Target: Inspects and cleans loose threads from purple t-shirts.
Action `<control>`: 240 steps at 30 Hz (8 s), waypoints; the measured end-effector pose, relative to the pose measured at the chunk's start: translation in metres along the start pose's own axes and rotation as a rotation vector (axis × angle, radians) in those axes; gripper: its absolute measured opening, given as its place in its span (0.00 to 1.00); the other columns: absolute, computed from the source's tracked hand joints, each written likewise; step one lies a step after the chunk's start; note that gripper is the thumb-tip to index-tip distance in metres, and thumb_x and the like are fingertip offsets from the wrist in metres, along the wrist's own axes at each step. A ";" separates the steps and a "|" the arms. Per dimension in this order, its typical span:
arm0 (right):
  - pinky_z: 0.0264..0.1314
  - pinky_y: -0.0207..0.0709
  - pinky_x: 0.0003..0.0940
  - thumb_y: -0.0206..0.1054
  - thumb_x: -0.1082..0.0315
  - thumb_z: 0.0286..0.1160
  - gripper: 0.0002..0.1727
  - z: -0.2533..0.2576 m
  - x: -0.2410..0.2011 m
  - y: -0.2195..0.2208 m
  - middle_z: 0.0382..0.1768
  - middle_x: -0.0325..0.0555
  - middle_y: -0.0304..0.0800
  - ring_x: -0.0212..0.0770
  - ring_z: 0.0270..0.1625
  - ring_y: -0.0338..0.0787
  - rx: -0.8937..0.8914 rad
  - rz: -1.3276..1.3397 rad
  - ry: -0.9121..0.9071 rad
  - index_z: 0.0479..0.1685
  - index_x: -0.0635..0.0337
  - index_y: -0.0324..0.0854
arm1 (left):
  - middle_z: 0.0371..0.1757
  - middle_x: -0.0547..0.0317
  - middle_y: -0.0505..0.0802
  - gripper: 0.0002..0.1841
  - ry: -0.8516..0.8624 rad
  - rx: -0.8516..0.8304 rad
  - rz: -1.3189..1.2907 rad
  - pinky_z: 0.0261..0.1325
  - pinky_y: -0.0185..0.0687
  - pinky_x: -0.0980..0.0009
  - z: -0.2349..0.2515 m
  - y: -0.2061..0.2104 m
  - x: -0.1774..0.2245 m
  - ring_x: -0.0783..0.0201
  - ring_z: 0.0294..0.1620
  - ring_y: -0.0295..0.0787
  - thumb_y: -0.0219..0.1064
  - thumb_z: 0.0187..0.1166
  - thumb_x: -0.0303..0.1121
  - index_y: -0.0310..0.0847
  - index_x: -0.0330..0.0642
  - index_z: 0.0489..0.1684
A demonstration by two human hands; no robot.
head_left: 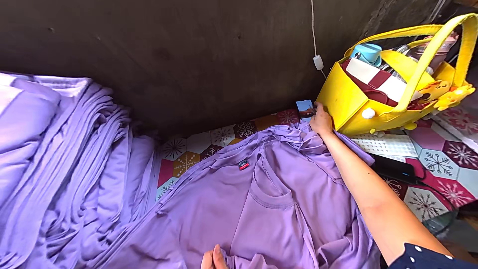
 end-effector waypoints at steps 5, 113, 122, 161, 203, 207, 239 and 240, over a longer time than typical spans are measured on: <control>0.61 0.81 0.65 0.52 0.81 0.80 0.30 -0.056 -0.024 -0.047 0.66 0.61 0.89 0.66 0.65 0.90 0.382 0.206 -0.336 0.85 0.70 0.60 | 0.12 0.54 0.78 0.22 0.006 0.042 -0.006 0.21 0.68 0.70 -0.003 -0.002 -0.001 0.68 0.14 0.76 0.56 0.85 0.35 0.79 0.30 0.18; 0.37 0.82 0.26 0.66 0.56 0.84 0.20 -0.517 -0.091 -0.059 0.32 0.48 0.91 0.32 0.33 0.88 -0.267 0.731 -0.817 0.44 0.68 0.87 | 0.36 0.57 0.92 0.12 -0.677 -0.094 -1.547 0.35 0.93 0.72 -0.119 -0.129 0.040 0.67 0.29 0.92 0.41 0.91 0.23 0.72 0.41 0.50; 0.37 0.87 0.38 0.74 0.48 0.75 0.26 -0.508 -0.066 -0.054 0.39 0.50 0.92 0.40 0.35 0.91 -0.280 0.566 -0.708 0.55 0.64 0.90 | 0.39 0.66 0.91 0.12 -0.691 0.053 -1.299 0.49 0.90 0.75 -0.088 -0.120 -0.008 0.73 0.39 0.92 0.44 0.94 0.30 0.72 0.43 0.64; 0.13 0.55 0.16 0.61 0.77 0.76 0.07 -0.404 0.052 -0.072 0.08 0.27 0.64 0.20 0.09 0.59 -0.494 1.305 0.104 0.35 0.56 0.81 | 0.58 0.40 0.92 0.10 0.941 -0.769 -0.141 0.68 0.77 0.41 -0.004 0.106 0.257 0.38 0.66 0.84 0.66 0.78 0.25 0.92 0.36 0.48; 0.49 0.85 0.19 0.74 0.72 0.72 0.06 -0.468 0.008 -0.129 0.45 0.45 0.93 0.26 0.46 0.91 0.069 0.755 -0.404 0.41 0.66 0.92 | 0.31 0.69 0.93 0.06 0.096 -0.761 -1.033 0.41 0.88 0.76 -0.112 -0.054 0.135 0.76 0.33 0.90 0.71 0.72 0.22 0.83 0.44 0.38; 0.47 0.84 0.19 0.77 0.68 0.70 0.06 -0.470 -0.006 -0.136 0.41 0.43 0.95 0.25 0.43 0.91 -0.007 0.667 -0.430 0.37 0.63 0.94 | 0.37 0.67 0.95 0.05 0.299 -0.660 -0.946 0.44 0.89 0.79 -0.116 -0.067 0.146 0.78 0.37 0.91 0.71 0.70 0.22 0.85 0.39 0.40; 0.27 0.73 0.37 0.54 0.45 0.88 0.29 -0.441 -0.010 -0.124 0.20 0.42 0.81 0.38 0.25 0.83 -0.526 0.287 -0.943 0.33 0.61 0.86 | 0.32 0.61 0.90 0.06 0.622 -0.448 -0.802 0.47 0.81 0.86 -0.116 -0.062 0.146 0.83 0.36 0.85 0.59 0.86 0.26 0.81 0.34 0.41; 0.26 0.72 0.37 0.55 0.45 0.87 0.28 -0.440 -0.010 -0.123 0.20 0.42 0.81 0.38 0.25 0.83 -0.535 0.300 -0.948 0.32 0.60 0.86 | 0.32 0.61 0.90 0.06 0.629 -0.445 -0.796 0.47 0.81 0.86 -0.117 -0.062 0.146 0.83 0.36 0.85 0.59 0.86 0.26 0.81 0.34 0.41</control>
Point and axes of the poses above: each hand's wrist, its own z-axis towards the middle knuckle, its own y-axis out of the palm, x = y × z, the point moved 6 cm from there along z, towards the middle knuckle
